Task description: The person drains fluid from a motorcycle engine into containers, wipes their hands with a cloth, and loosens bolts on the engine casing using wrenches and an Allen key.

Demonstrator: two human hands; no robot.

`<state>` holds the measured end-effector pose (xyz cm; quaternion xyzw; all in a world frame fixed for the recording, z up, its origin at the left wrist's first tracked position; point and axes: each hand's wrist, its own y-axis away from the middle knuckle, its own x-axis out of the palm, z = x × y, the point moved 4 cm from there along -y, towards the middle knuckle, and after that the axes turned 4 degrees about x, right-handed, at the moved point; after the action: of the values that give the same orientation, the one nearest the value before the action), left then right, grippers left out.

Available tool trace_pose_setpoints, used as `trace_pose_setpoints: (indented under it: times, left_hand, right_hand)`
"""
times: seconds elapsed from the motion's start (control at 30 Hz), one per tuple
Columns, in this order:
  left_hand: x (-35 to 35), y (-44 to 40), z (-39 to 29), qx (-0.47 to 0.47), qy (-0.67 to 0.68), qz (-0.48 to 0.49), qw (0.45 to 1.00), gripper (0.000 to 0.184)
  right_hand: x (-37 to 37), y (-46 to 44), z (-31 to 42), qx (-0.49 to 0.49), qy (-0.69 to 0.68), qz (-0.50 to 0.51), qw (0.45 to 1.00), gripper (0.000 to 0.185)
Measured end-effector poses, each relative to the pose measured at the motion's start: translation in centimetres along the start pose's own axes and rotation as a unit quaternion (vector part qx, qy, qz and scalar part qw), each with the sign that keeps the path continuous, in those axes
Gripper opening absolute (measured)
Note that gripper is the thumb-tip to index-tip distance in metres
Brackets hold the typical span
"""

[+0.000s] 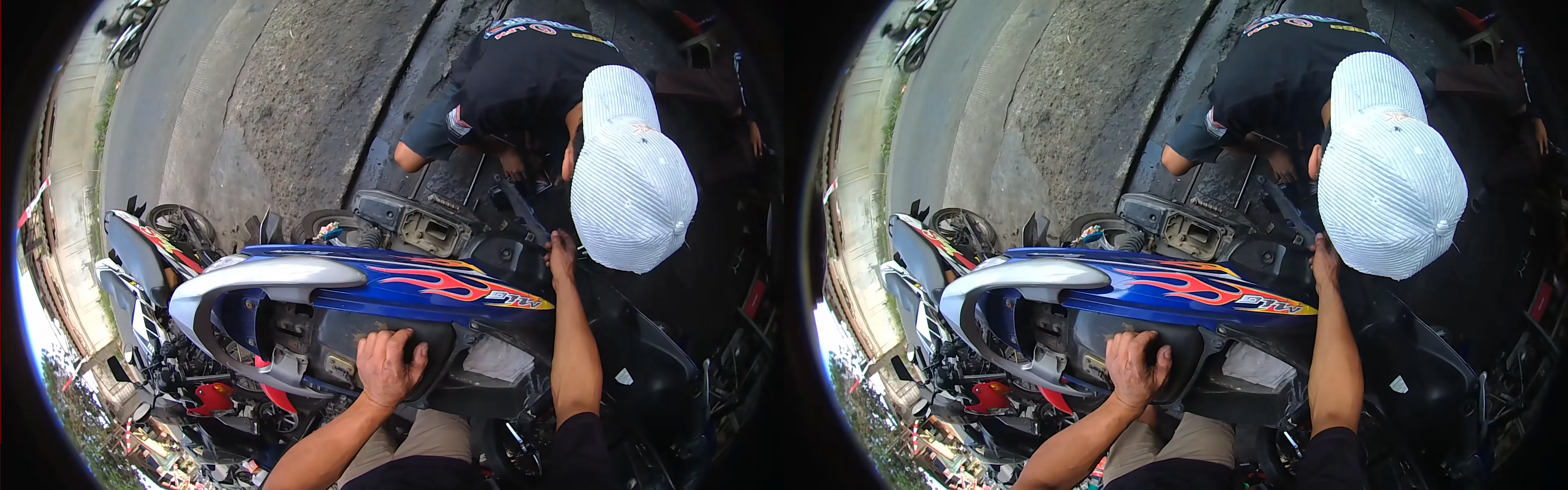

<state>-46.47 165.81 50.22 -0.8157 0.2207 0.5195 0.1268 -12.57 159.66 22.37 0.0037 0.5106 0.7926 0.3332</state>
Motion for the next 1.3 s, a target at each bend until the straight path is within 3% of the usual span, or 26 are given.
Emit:
trace_pose_setpoints:
  times: [0.37, 0.43, 0.47, 0.53, 0.63, 0.7, 0.8, 0.87, 0.9, 1.0, 1.07, 1.2, 1.3]
  left_hand:
    - [-0.2, -0.1, -0.1, 0.002, 0.022, 0.015, 1.000, 0.030]
    - [-0.4, -0.2, 0.0, 0.003, 0.021, 0.014, 1.000, 0.030]
    - [-0.5, -0.2, -0.2, 0.005, 0.020, 0.016, 1.000, 0.029]
    - [-0.5, -0.2, -0.2, 0.007, 0.017, 0.012, 1.000, 0.029]
    - [-0.2, -0.1, -0.2, 0.014, 0.007, -0.006, 1.000, 0.028]
    - [-0.1, 0.0, -0.3, 0.020, -0.002, -0.014, 1.000, 0.028]
    - [-0.1, 0.0, -0.4, 0.030, -0.003, -0.020, 0.999, 0.026]
    - [-0.3, 0.2, -0.6, 0.023, -0.009, -0.022, 0.999, 0.026]
    - [-0.3, 0.2, -0.7, 0.036, -0.005, -0.024, 0.999, 0.026]
    - [-0.2, 0.5, -0.6, 0.019, 0.003, -0.023, 1.000, 0.025]
    - [-0.3, 0.8, -0.9, 0.021, 0.009, -0.031, 0.999, 0.026]
    - [-0.5, 1.6, -0.3, 0.026, 0.063, -0.062, 0.996, 0.032]
    - [-1.6, 2.6, -0.1, 0.016, 0.130, -0.067, 0.989, 0.034]
  right_hand:
    - [-0.2, 0.7, 2.0, 0.014, -0.124, -0.033, 0.992, 0.042]
    - [0.3, 0.7, 1.8, 0.043, -0.250, 0.021, 0.967, 0.038]
    - [0.6, 0.5, 1.8, 0.065, -0.261, 0.103, 0.958, 0.035]
    - [1.4, 2.3, 3.0, 0.063, -0.289, 0.165, 0.941, 0.033]
    - [0.5, 4.2, 3.5, 0.054, -0.227, 0.082, 0.969, 0.036]
    - [-0.2, 5.0, 3.4, 0.062, -0.132, 0.001, 0.989, 0.028]
    - [-1.0, 9.0, 4.7, 0.039, 0.011, -0.066, 0.997, 0.029]
    - [-1.7, 7.4, 0.9, -0.137, 0.130, -0.164, 0.968, 0.033]
    - [-2.1, 11.4, 2.8, -0.183, 0.158, -0.199, 0.950, 0.033]
    - [-4.5, 21.5, 6.6, -0.137, 0.121, -0.181, 0.966, 0.038]
    - [-5.5, 26.8, 7.0, -0.184, 0.095, -0.187, 0.960, 0.038]
    - [-5.8, 36.8, 5.8, -0.281, 0.065, -0.155, 0.945, 0.037]
    - [-4.9, 44.0, 3.5, -0.273, 0.057, -0.113, 0.954, 0.031]
